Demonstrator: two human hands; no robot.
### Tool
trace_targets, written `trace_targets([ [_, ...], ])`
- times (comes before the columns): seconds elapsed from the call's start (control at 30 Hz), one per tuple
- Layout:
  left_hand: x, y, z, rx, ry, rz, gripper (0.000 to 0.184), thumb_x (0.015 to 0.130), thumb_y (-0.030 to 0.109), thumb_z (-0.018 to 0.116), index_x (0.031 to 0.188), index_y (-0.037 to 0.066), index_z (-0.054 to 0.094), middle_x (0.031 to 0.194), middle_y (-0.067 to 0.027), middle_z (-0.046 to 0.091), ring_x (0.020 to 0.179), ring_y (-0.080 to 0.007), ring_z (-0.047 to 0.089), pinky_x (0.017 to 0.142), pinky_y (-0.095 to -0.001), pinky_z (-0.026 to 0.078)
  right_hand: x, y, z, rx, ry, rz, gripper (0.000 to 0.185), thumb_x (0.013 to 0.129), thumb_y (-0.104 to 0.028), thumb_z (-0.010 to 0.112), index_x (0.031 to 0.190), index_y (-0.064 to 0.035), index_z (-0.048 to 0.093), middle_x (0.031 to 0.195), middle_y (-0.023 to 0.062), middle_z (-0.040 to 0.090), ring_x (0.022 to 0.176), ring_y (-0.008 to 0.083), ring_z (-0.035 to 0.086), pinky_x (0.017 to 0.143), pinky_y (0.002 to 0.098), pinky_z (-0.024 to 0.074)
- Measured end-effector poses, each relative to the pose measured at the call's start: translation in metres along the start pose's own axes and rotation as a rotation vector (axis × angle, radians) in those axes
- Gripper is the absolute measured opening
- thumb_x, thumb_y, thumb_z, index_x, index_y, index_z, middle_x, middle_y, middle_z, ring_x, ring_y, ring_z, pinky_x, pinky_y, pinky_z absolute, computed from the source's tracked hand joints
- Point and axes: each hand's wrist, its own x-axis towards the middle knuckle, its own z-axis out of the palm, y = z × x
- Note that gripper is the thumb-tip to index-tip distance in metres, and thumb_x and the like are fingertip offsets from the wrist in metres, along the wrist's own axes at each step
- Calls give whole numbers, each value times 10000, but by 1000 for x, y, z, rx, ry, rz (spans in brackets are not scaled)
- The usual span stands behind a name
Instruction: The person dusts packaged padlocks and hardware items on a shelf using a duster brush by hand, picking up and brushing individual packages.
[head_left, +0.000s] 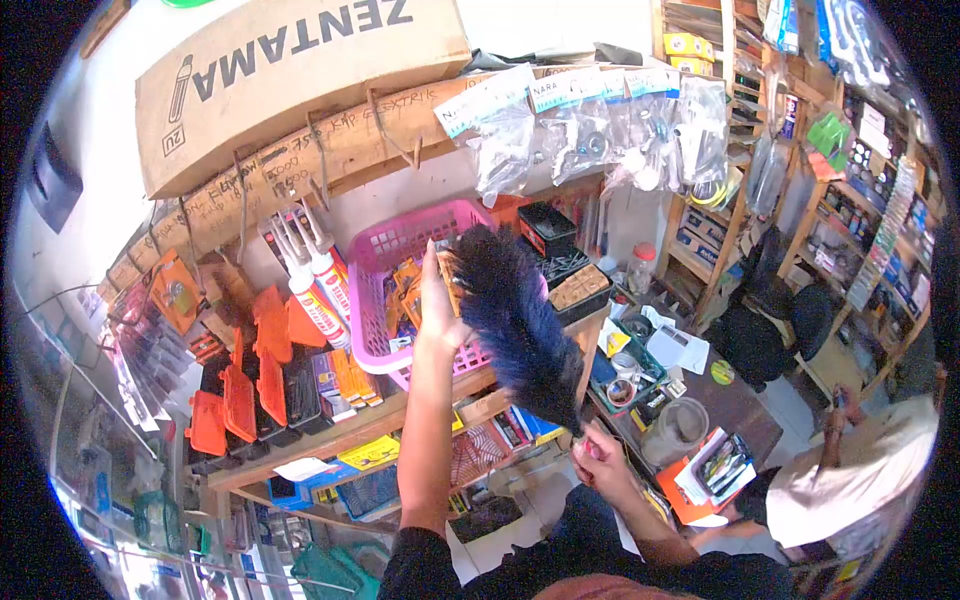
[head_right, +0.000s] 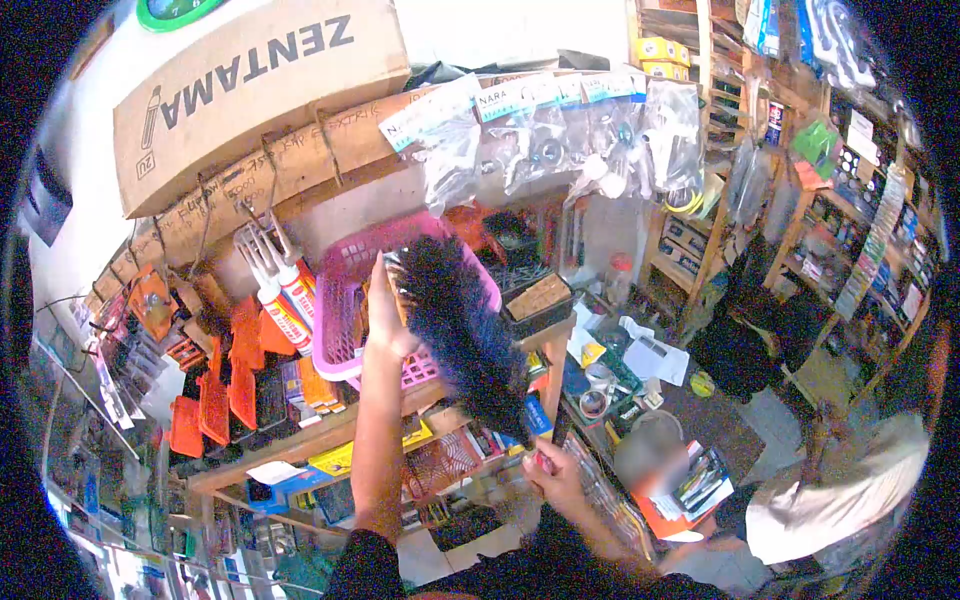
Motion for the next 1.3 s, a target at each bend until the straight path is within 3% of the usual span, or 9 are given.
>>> trace_targets([
  [0.1, -3, 2, -2, -38, 74, 37, 535, 982, 501, 341, 1134, 67, 614, 1019, -137, 673, 938, -296, 644, 892, -444, 500, -6, 62, 2, -33, -31, -69, 395, 973, -195, 553, 1274, 38, 451, 603, -26, 443, 487, 46, 395, 428, 211, 316],
  [0.23, 2, 3, -10, 110, -121, -36, 835, 939, 642, 210, 1091, -104, 551, 1029, -265, 650, 950, -368, 642, 869, -472, 509, -21, 105, 11, 4, -39, -67, 316, 963, -163, 562, 1203, 24, 477, 643, -28, 467, 500, 46, 411, 449, 208, 344],
  [0.43, -1, 3, -15, -79, 13, 17, 853, 870, 749, 281, 1165, -5, 547, 1105, -254, 611, 1031, -401, 601, 959, -519, 464, -2, 76, 10, -87, -36, -103, 486, 947, -158, 567, 1370, 18, 406, 650, -30, 484, 492, 43, 421, 432, 205, 333],
  [0.63, 5, 2, -15, -138, 37, 22, 807, 850, 758, 366, 1258, 78, 517, 1241, -173, 553, 1133, -362, 546, 1023, -539, 402, 6, 45, 17, -101, -40, -88, 395, 957, -172, 551, 1301, -3, 453, 603, -21, 468, 451, 46, 407, 400, 200, 309],
  [1.03, 9, 1, -39, -21, -291, -5, 745, 911, 670, 289, 1291, 68, 508, 1275, -181, 566, 1142, -325, 565, 992, -485, 448, 21, 5, 21, 24, -75, 37, 405, 923, -185, 635, 1258, 9, 514, 647, -29, 498, 462, 43, 436, 391, 223, 334],
  [1.2, -11, 5, -4, 100, 110, 57, 804, 859, 758, 322, 1316, 123, 508, 1171, -137, 619, 1105, -300, 580, 999, -483, 429, 23, -21, 34, 163, -58, -36, 395, 968, -204, 547, 1308, -27, 453, 621, -7, 483, 423, 57, 391, 366, 211, 292],
  [1.23, -18, 8, 7, -35, 68, -48, 798, 853, 757, 339, 1293, 116, 520, 1167, -150, 618, 1117, -308, 575, 1005, -481, 428, 23, -21, 28, 73, -139, -13, 450, 968, -204, 542, 1368, -46, 410, 612, 2, 476, 414, 63, 384, 364, 211, 288],
  [1.27, 12, -6, -47, -283, -435, 18, 843, 821, 784, 354, 1254, 83, 534, 1171, -182, 612, 1105, -338, 580, 1009, -477, 435, 24, -21, 23, -18, -220, 9, 509, 968, -205, 538, 1427, -65, 366, 603, 12, 468, 406, 69, 376, 363, 212, 285],
  [1.3, 23, -10, -59, -116, -312, 7, 872, 807, 797, 356, 1260, 71, 526, 1183, -191, 603, 1100, -348, 584, 1004, -477, 441, 24, -17, 21, 13, -194, -27, 495, 968, -201, 536, 1416, -63, 376, 604, 12, 466, 406, 70, 378, 363, 212, 287],
])
